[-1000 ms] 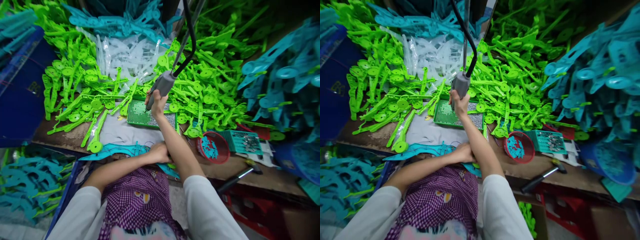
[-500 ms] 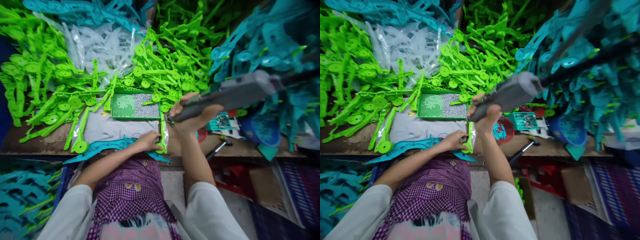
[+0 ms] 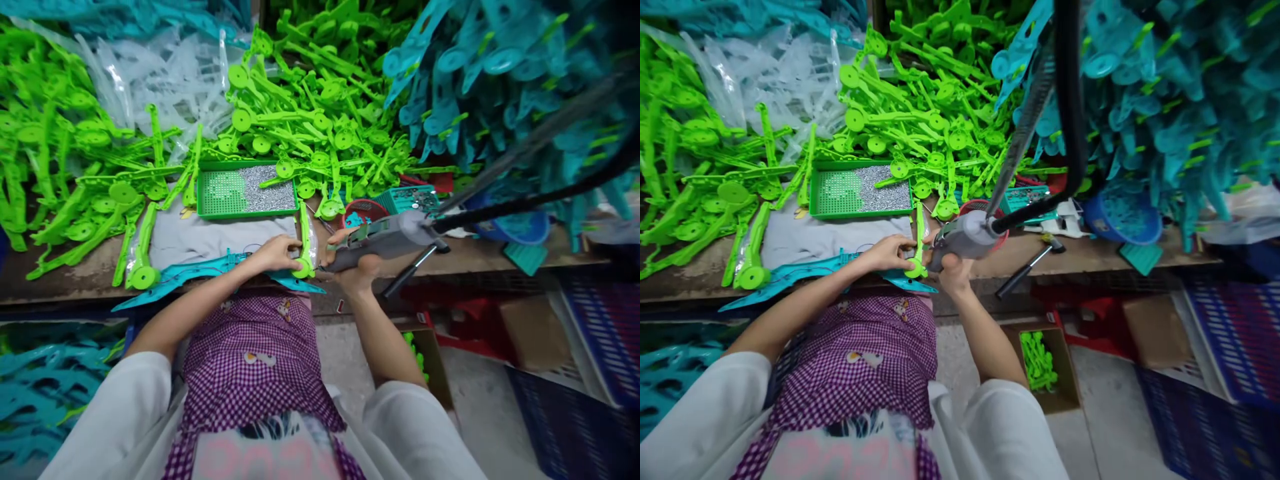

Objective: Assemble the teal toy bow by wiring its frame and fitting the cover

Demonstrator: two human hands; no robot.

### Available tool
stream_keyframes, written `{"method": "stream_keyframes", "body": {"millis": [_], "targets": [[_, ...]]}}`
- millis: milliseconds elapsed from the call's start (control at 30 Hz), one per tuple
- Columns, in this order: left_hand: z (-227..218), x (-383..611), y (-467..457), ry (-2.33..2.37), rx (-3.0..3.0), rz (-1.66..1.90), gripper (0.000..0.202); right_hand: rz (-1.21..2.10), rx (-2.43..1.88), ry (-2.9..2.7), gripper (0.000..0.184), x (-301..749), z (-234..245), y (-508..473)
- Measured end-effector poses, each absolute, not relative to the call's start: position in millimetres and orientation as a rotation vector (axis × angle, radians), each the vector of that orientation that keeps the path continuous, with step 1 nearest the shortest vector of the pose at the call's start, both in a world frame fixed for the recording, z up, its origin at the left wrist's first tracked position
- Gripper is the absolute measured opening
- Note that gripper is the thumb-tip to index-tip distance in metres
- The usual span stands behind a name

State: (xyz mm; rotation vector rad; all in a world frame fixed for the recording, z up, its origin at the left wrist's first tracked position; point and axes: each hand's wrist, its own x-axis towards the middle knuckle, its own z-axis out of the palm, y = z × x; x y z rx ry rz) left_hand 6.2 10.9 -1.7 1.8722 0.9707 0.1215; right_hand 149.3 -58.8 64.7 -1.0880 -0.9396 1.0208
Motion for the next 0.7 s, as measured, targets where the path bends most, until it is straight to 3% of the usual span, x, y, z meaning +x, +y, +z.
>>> {"method": "stream_keyframes", "body": {"millis": [400,700], "targets": [[-1.8,4.8,10.0,0.961,1.839,0.117,0.064,1.035,-0.971,-0.999,0.062,150.8,39.4,-60.8],[-4.6,4.9,9.3,0.968,1.940,0.130,0.060,1.126,-0.994,-1.014,0.067,151.5,35.8,-65.4]]}}
